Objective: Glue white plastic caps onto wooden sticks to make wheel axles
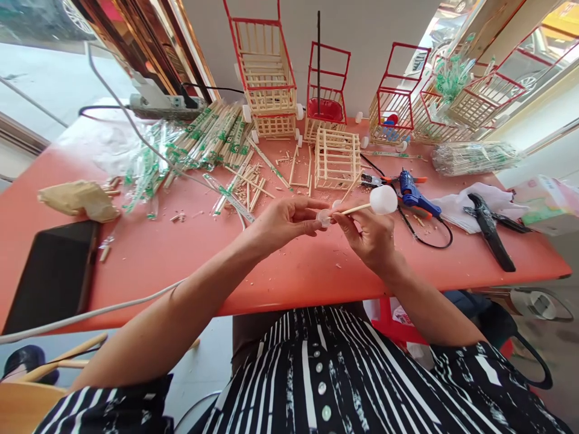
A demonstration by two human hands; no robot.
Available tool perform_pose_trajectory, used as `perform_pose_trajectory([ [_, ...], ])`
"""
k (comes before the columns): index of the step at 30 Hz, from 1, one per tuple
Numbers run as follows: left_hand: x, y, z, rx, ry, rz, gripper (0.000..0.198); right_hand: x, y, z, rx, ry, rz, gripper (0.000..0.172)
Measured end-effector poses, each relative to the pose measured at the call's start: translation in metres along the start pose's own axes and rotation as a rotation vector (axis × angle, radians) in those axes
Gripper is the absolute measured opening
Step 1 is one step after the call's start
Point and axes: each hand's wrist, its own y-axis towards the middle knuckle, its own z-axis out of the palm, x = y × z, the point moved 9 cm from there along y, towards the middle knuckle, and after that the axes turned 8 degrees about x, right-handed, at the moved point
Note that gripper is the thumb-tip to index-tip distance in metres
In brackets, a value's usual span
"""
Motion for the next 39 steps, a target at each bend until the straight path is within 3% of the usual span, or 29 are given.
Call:
perform_pose_trajectory([
  [11, 0.013, 0.0, -0.001, 0.013, -0.115, -0.057, 0.053, 0.004, -0.003, 0.013, 0.091, 0.023, -0.041, 0.013],
  [39, 0.02, -0.002, 0.0, 0.023, -0.166, -0.057, 0.047, 0.001, -0.007, 0.015, 0.102, -0.029, -0.041, 0.017],
])
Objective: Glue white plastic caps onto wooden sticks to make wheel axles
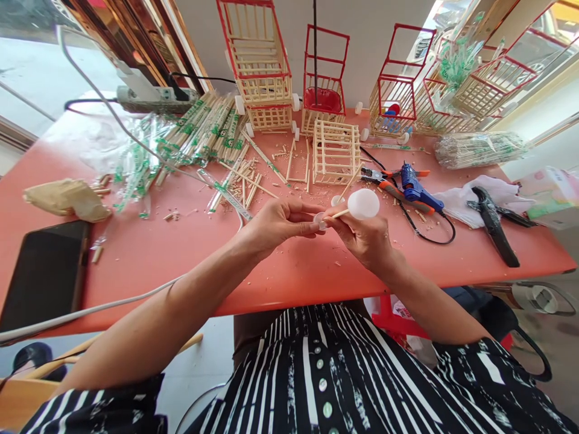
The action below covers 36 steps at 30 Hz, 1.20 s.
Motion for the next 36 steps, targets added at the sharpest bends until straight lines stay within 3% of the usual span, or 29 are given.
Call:
perform_pose_trajectory([
  [10, -0.002, 0.002, 0.003, 0.036, 0.028, -0.022, 0.049, -0.005, 0.001, 0.005, 0.074, 0.099, 0.08, 0.022],
  [18, -0.009, -0.002, 0.0, 0.062, 0.142, -0.059, 0.067, -0.006, 0.004, -0.004, -0.014, 0.109, 0.097, 0.025],
  [28, -0.008, 0.001, 0.004, 0.074, 0.214, -0.029, 0.059, -0.003, 0.006, -0.005, -0.04, 0.113, 0.061, 0.021],
  [36, -0.008, 0.003, 0.009, 0.082, 0.144, -0.01, 0.039, -0.004, 0.003, 0.001, -0.006, 0.114, 0.061, 0.024],
])
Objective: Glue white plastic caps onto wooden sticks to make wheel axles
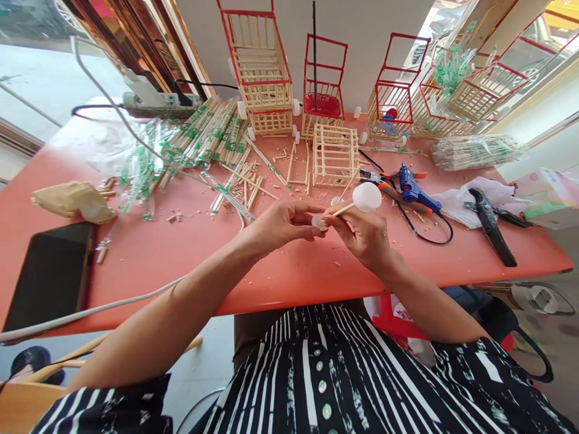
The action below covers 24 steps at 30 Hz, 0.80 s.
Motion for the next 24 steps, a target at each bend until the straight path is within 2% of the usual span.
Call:
perform_pose_trajectory([
  [9, 0.0048, 0.0002, -0.0013, -0.021, -0.013, 0.012, 0.039, -0.0017, 0.0018, 0.0023, 0.036, 0.028, 0.035, 0.025],
  [17, 0.0063, -0.0004, -0.0014, -0.019, -0.045, -0.017, 0.041, 0.0, 0.0016, 0.0024, 0.023, 0.044, 0.008, 0.023],
  [24, 0.0039, -0.0009, 0.0005, 0.042, -0.003, -0.02, 0.052, -0.0011, 0.001, 0.0023, 0.033, -0.004, 0.015, 0.023],
])
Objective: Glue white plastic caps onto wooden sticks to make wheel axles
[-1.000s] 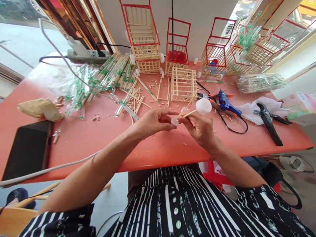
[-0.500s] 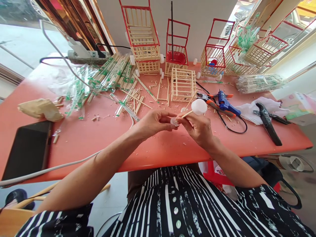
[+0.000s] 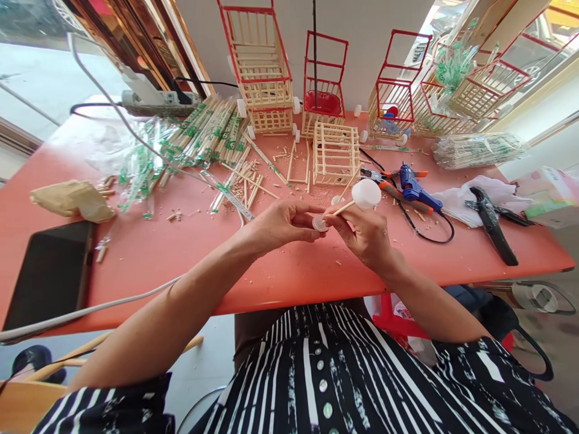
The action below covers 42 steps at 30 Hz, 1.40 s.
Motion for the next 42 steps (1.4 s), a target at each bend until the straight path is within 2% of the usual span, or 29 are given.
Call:
perform_pose_trajectory([
  [6, -0.0029, -0.0001, -0.0038, -0.021, 0.067, 0.033, 0.061, 0.0024, 0.0, -0.0023, -0.03, -0.064, -0.024, 0.021],
  [16, 0.0026, 0.0026, -0.0055, -0.05, 0.027, 0.007, 0.044, 0.0005, -0.0003, 0.0058, 0.046, -0.005, -0.014, 0.023],
  [22, 0.0026, 0.0009, -0.0053, -0.077, -0.026, -0.027, 0.043, 0.0059, -0.0005, 0.0018, 0.008, -0.024, -0.065, 0.019],
  [32, 0.002, -0.0001, -0.0059, -0.086, -0.057, -0.01, 0.043, 0.0054, 0.0005, 0.0003, -0.007, 0.026, -0.058, 0.015],
  [42, 0.0032, 0.0004, -0.0054, -0.09, -0.079, -0.017, 0.041, 0.0038, 0.0004, 0.0022, 0.004, 0.018, -0.051, 0.019],
])
